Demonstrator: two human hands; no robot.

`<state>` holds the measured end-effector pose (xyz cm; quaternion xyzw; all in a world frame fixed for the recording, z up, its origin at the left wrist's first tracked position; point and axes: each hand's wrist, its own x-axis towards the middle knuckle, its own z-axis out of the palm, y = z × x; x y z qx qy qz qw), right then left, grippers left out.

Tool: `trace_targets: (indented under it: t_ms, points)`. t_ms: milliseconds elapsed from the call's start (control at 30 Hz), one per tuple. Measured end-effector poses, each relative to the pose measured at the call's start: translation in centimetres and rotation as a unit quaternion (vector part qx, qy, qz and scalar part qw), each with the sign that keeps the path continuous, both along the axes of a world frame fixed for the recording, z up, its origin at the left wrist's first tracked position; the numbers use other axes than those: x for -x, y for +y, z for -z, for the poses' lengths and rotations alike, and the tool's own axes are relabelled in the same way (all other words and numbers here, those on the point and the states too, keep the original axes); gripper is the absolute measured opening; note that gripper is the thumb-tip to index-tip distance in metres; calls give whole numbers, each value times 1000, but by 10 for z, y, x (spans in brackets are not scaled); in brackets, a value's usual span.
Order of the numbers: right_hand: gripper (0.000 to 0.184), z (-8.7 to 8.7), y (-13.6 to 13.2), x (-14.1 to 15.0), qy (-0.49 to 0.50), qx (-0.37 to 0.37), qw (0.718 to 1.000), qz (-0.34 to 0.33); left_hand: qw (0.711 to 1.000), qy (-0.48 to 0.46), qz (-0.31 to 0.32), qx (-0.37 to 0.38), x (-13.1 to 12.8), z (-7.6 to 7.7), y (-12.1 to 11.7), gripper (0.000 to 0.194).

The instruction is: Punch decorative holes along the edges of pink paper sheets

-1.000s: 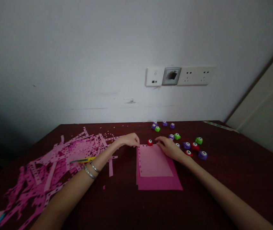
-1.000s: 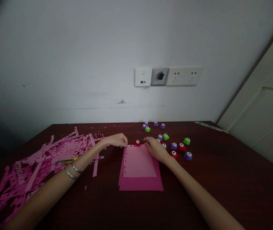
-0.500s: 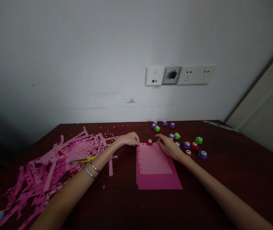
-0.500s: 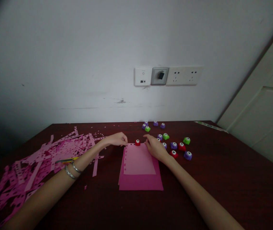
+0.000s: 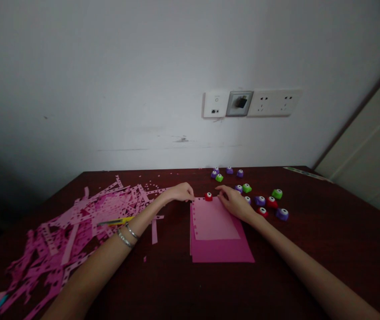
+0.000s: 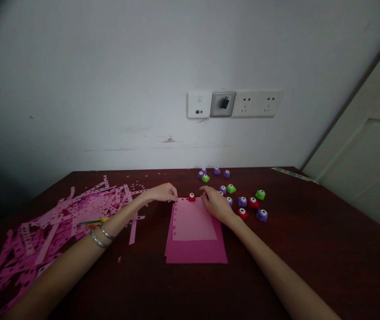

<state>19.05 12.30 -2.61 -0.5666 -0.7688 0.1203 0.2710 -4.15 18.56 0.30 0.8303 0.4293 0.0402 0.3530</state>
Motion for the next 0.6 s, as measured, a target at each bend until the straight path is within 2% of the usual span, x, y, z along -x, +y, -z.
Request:
trace_targets:
  t_ms: [67,200,267,333,400,500,600]
  points:
    - [29,-4,-3,1,-17,-12,1000,5,1000,4,-2,-4,0,0,0,25]
    - [22,-21,-12,5,-74,-112,990,29,999,16,-17,-22,2,-3,1,38]
    - [20,-32,-13,6,-60,-117,991,37,998,21,-34,-40,3,-6,2,39]
    - [23,-43,-11,6,-19,-49,998,39,997,9,-48,-59,3,-12,2,39]
    - [35,-50,-5,4,21,65,997,30,996,-13,-48,-79,1,-20,1,40]
    - [47,-54,8,2,68,217,974,-8,994,-30,-39,-100,-6,-33,-1,42]
    - [53,-54,19,5,89,308,947,-35,996,-28,-31,-76,-16,-43,-1,42]
